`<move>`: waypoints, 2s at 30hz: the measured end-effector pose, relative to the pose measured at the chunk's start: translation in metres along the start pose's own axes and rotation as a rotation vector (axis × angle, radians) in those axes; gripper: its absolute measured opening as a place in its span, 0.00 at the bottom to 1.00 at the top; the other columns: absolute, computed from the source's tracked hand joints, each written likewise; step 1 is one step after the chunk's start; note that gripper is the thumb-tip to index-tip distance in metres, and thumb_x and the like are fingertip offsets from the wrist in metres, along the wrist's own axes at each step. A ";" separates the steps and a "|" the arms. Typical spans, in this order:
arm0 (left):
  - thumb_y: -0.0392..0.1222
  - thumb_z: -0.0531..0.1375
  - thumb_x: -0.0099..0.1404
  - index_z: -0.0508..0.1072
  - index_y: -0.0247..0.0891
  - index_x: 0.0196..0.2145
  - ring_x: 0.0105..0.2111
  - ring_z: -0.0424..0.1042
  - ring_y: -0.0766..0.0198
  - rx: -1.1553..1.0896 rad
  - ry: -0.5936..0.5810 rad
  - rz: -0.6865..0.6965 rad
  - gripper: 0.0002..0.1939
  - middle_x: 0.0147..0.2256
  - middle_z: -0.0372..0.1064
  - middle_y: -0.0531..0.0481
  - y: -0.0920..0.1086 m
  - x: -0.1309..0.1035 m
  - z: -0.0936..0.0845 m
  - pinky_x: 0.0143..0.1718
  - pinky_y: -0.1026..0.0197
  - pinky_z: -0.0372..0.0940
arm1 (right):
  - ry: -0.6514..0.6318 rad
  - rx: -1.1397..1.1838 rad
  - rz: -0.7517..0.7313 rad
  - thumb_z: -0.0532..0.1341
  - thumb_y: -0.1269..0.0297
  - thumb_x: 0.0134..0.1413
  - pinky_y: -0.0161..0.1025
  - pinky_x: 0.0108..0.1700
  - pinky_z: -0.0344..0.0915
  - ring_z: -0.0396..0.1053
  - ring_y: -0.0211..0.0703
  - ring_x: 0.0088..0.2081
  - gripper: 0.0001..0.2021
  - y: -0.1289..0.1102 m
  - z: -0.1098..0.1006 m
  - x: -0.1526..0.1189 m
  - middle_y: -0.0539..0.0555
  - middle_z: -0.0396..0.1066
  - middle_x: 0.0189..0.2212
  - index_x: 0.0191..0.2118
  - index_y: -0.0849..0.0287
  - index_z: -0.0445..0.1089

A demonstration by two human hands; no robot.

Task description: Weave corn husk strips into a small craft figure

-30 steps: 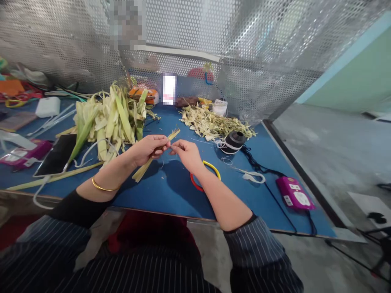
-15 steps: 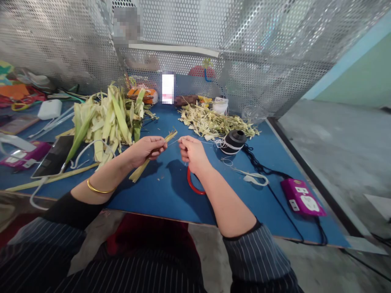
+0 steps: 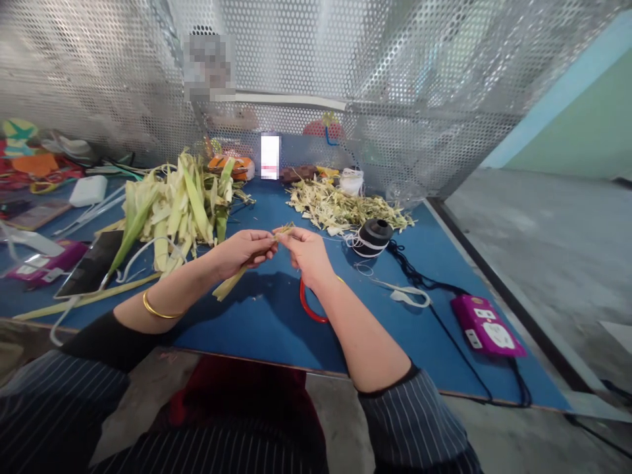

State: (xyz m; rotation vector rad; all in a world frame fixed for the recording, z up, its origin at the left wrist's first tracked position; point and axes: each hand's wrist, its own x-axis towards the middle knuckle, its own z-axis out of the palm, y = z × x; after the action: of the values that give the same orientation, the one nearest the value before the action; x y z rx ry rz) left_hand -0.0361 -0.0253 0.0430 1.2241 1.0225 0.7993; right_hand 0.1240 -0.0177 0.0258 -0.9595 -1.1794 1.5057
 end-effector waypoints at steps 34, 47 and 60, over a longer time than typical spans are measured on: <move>0.38 0.59 0.63 0.75 0.33 0.28 0.18 0.57 0.76 -0.194 0.008 -0.026 0.08 0.21 0.61 0.54 -0.006 0.005 -0.026 0.18 0.71 0.53 | 0.059 -0.552 -0.198 0.67 0.60 0.44 0.34 0.25 0.52 0.56 0.31 0.21 0.08 -0.007 -0.016 0.004 0.47 0.66 0.19 0.28 0.60 0.76; 0.38 0.57 0.64 0.75 0.32 0.30 0.21 0.66 0.74 -0.064 0.189 0.029 0.09 0.25 0.69 0.50 -0.007 0.005 -0.020 0.16 0.70 0.50 | 0.440 -0.594 -0.504 0.62 0.57 0.52 0.34 0.21 0.47 0.50 0.32 0.18 0.10 -0.001 -0.023 0.009 0.45 0.55 0.16 0.29 0.59 0.72; 0.37 0.57 0.64 0.74 0.32 0.34 0.44 0.75 0.58 -0.334 -0.010 0.021 0.07 0.49 0.72 0.37 -0.007 0.005 -0.012 0.17 0.72 0.59 | 0.241 -0.561 -0.399 0.62 0.60 0.50 0.32 0.21 0.46 0.47 0.30 0.18 0.08 -0.007 -0.011 0.001 0.44 0.56 0.15 0.27 0.59 0.72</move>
State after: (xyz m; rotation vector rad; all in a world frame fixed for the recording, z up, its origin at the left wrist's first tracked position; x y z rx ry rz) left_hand -0.0460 -0.0171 0.0352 0.9523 0.8292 0.9368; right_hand 0.1356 -0.0138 0.0300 -1.1463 -1.5388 0.7296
